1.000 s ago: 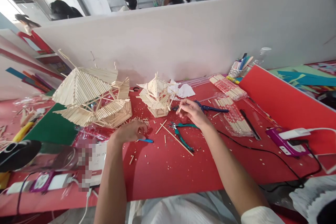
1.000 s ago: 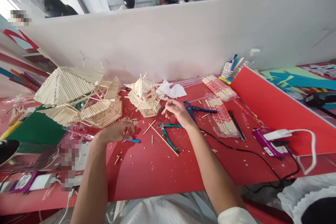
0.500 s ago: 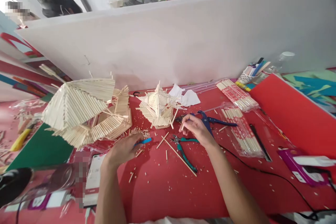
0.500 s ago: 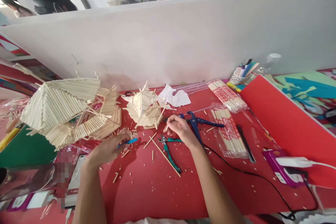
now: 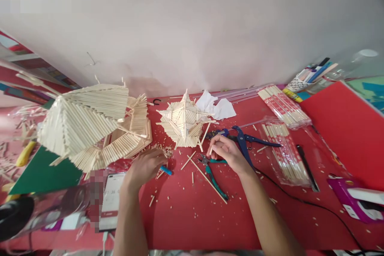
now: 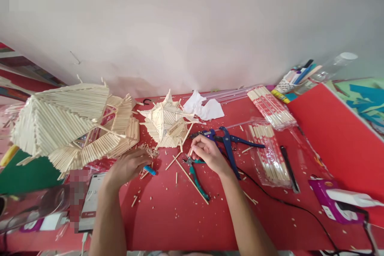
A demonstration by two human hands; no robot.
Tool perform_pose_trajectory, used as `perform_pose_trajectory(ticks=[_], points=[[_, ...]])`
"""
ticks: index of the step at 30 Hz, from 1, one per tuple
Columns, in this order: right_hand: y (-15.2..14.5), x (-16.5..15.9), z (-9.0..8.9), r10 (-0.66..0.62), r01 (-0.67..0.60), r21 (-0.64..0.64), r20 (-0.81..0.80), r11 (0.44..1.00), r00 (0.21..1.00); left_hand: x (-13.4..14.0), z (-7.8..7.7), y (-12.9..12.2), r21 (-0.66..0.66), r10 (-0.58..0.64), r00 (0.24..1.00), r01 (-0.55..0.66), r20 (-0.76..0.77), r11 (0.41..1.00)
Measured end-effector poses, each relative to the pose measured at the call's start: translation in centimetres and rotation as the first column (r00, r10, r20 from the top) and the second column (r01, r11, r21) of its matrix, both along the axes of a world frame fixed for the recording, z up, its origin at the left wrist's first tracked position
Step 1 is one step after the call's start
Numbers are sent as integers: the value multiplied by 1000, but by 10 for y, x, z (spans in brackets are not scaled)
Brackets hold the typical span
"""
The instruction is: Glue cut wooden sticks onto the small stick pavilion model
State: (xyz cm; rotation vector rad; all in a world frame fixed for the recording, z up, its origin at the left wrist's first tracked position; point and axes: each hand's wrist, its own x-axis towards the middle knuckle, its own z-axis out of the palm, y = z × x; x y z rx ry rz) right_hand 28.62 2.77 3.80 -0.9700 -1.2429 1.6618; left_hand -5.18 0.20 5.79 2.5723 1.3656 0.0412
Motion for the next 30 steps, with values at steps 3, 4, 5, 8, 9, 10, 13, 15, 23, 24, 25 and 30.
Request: perform_pose_trajectory(ticks=[3, 4, 5, 8, 9, 10, 13, 15, 23, 24, 25, 30], points=[[0, -2, -2, 10, -11, 18, 45, 1000, 999, 3, 1, -1, -1, -5, 999, 5, 53, 1000], [0, -3, -3, 10, -12, 25, 61, 1000, 998, 4, 2, 0, 1, 11, 998, -11, 67, 1000], [1, -3, -4, 11, -13, 33, 78, 999, 997, 6, 3, 0, 1, 24, 997, -25, 79, 1000], [0, -2, -5, 36, -45, 68, 131, 997, 991, 8, 9, -1, -9, 66, 995, -65, 69, 998], [-1, -1, -5, 51, -66, 89, 159, 994, 986, 9, 13, -3, -7, 78, 995, -77, 64, 997], [-2, 0, -4, 71, -94, 111, 195, 989, 978, 10, 17, -5, -7, 95, 994, -95, 57, 995], [-8, 1, 0, 156, -221, 167, 334, 961, 930, 13, 30, -20, -30, 196, 980, -195, 25, 980], [-12, 0, 4, 214, -317, 192, 420, 929, 882, 16, 36, -35, -60, 274, 962, -274, 4, 960], [-18, -9, 8, 171, -431, 360, 569, 827, 804, 4, 3, -101, -274, 351, 936, -348, -37, 897], [-17, -10, 7, 162, -435, 369, 580, 821, 799, 1, -3, -106, -286, 357, 933, -355, -45, 890], [-17, -11, 6, 154, -436, 376, 588, 817, 794, -1, -8, -109, -291, 359, 933, -355, -42, 889], [-15, -12, 0, 145, -431, 387, 584, 815, 799, 18, -11, -110, -99, 306, 950, -299, 56, 949]])
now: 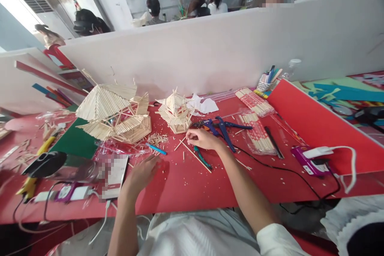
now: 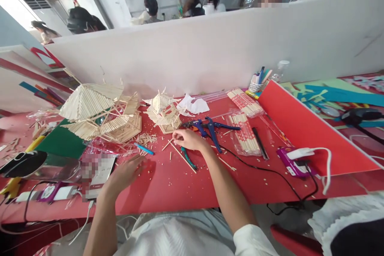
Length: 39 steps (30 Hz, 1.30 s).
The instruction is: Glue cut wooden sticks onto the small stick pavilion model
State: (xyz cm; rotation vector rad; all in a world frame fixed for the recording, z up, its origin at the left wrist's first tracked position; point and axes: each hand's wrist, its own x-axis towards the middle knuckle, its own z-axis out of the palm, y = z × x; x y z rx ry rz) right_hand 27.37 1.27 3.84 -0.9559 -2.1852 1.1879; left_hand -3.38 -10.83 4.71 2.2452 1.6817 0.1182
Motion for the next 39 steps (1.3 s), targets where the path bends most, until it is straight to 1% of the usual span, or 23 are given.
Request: perform_pose_trajectory(ticks=[1, 3, 5, 7, 10, 14, 18, 20, 24, 25, 27, 29, 32, 34, 36, 37, 39], points=[[0, 0, -1, 0, 0, -11, -2, 1000, 1000, 12, 1, 3, 40, -11, 1000, 10, 26, 999], [0, 0, -1, -1, 2, -15, 11, 1000, 1000, 41, 0, 10, 79, -62, 995, 55, 84, 995], [0, 0, 0, -2, 1, 25, 39, 1000, 999, 70, -6, 18, 110, -124, 987, 113, 101, 988], [-1, 0, 3, -4, -1, 78, 67, 997, 998, 93, -15, 24, 138, -137, 990, 130, 45, 982], [-1, 2, 8, -11, -1, 122, 95, 993, 995, 107, -27, 31, 144, -102, 994, 105, -29, 984], [-2, 2, 12, -13, -8, 158, 128, 987, 992, 102, -33, 33, 134, -71, 996, 77, -50, 988], [-5, -6, 9, -5, -23, 187, 147, 982, 989, 89, -32, 35, 193, -55, 998, 57, -16, 980], [-8, -15, 6, 6, -40, 207, 161, 977, 987, 81, -28, 40, 223, -32, 999, 28, 14, 975], [-14, -34, -2, 34, -81, 242, 192, 967, 981, 60, -13, 52, 319, 0, 998, -22, 68, 947], [-16, -37, -3, 45, -92, 242, 192, 966, 980, 55, -10, 54, 339, 7, 997, -32, 76, 940], [-17, -36, -1, 56, -97, 236, 178, 967, 983, 44, -6, 59, 338, 36, 995, -67, 98, 939], [-16, -29, 5, 25, -59, 231, 148, 971, 989, 35, -5, 63, 314, 72, 990, -106, 120, 943], [-10, -13, 13, -103, 85, 235, 66, 968, 993, 27, -7, 72, 289, 75, 980, -127, 184, 949], [-5, -5, 14, -207, 204, 254, -17, 945, 978, 29, -8, 80, 269, 35, 972, -100, 234, 958], [-1, -1, 12, -284, 300, 272, -100, 914, 954, 34, -8, 89, 254, -16, 962, -56, 271, 966], [0, -1, 11, -305, 331, 278, -134, 902, 943, 38, -9, 93, 256, -39, 958, -36, 285, 966], [1, -3, 8, -313, 352, 296, -172, 888, 934, 45, -10, 102, 279, -74, 950, -14, 302, 960]])
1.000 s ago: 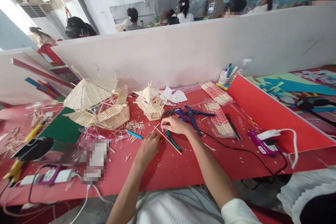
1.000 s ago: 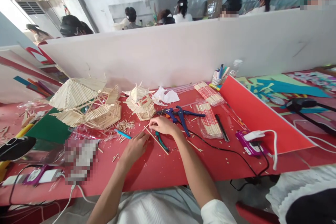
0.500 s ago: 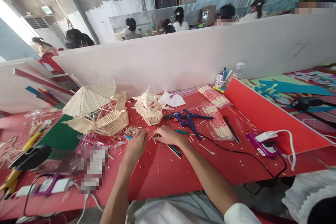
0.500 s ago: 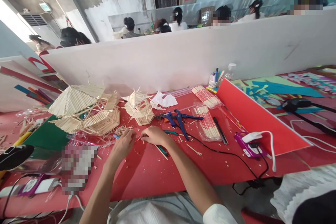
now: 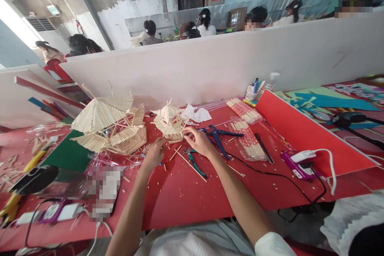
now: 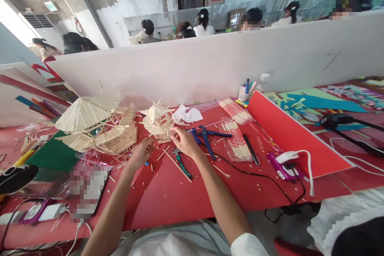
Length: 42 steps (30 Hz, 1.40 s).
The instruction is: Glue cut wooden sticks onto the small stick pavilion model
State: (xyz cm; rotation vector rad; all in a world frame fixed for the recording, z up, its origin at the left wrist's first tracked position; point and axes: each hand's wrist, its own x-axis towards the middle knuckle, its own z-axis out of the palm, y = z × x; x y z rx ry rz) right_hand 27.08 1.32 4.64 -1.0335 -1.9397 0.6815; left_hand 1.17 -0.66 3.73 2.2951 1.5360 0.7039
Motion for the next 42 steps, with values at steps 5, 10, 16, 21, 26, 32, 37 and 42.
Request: perform_pose_trajectory(ticks=[5, 10, 16, 21, 26, 32, 37, 42], points=[[-4, -8, -1, 29, -33, 62, 67, 997, 997, 8, -5, 18, 25, 2, 1000, -2, 4, 1000], [-6, -13, -4, 26, -33, 49, 139, 998, 990, 7, -9, 31, 30, 6, 1000, -7, 19, 1000], [-4, -7, 0, 32, -41, 47, 195, 998, 980, 5, -14, 30, 67, 27, 998, -31, 55, 997], [10, 43, 7, -240, 240, 29, 246, 970, 939, -2, -19, 20, 65, 54, 995, -60, 85, 996], [12, 106, -21, -415, 471, 41, 545, 881, 729, 2, -20, 14, 53, 28, 995, -34, 98, 998], [4, 127, -41, -262, 465, -105, 709, 879, 655, 12, -27, 12, 117, -78, 994, 69, 77, 991], [3, 128, -32, -280, 486, -130, 679, 864, 679, 12, -33, 13, 137, -95, 987, 77, 128, 987], [2, 139, -23, -382, 526, -107, 569, 844, 728, 13, -27, 9, 109, -102, 979, 83, 179, 991]])
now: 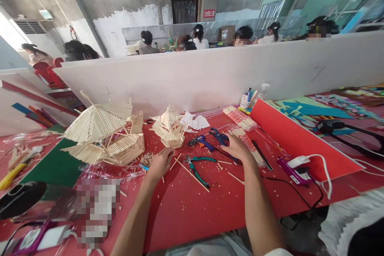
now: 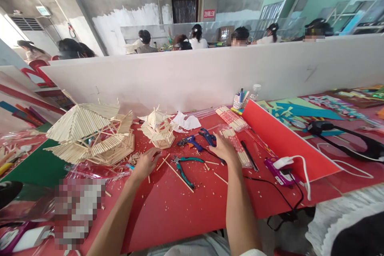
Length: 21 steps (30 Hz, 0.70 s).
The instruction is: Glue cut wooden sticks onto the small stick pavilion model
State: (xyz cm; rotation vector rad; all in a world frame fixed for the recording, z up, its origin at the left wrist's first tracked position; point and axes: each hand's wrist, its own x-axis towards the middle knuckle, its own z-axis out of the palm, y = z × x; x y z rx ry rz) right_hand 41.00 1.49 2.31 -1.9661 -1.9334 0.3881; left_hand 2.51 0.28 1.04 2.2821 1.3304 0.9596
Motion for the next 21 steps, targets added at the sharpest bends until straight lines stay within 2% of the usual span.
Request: perform_pose_trajectory(ticks=[2, 4, 7, 9, 11, 14, 18, 21], points=[[-3, 5, 5, -31, 43, 85, -139, 995, 990, 2, 4, -3, -44, 5, 1000, -4, 16, 999], [-9, 6, 12, 11, 38, 163, -290, 986, 957, 5, 7, -6, -103, 3, 999, 3, 52, 995], [-22, -1, 27, 198, -101, 219, -484, 970, 852, 15, 8, -11, -215, -33, 973, 83, 229, 973], [-32, -13, 37, 318, -251, 196, -550, 948, 772, 24, 9, -15, -294, -40, 911, 174, 411, 940], [-40, -31, 45, 441, -432, 158, -561, 888, 700, 33, 9, -19, -354, -23, 825, 267, 564, 896], [-48, -62, 52, 581, -600, 133, -480, 789, 658, 41, 13, -25, -397, 7, 727, 366, 686, 842], [-52, -95, 53, 666, -689, 94, -376, 719, 644, 43, 19, -29, -398, 46, 663, 390, 747, 831], [-55, -103, 50, 660, -691, 61, -369, 720, 655, 43, 22, -28, -409, 87, 644, 369, 760, 835]])
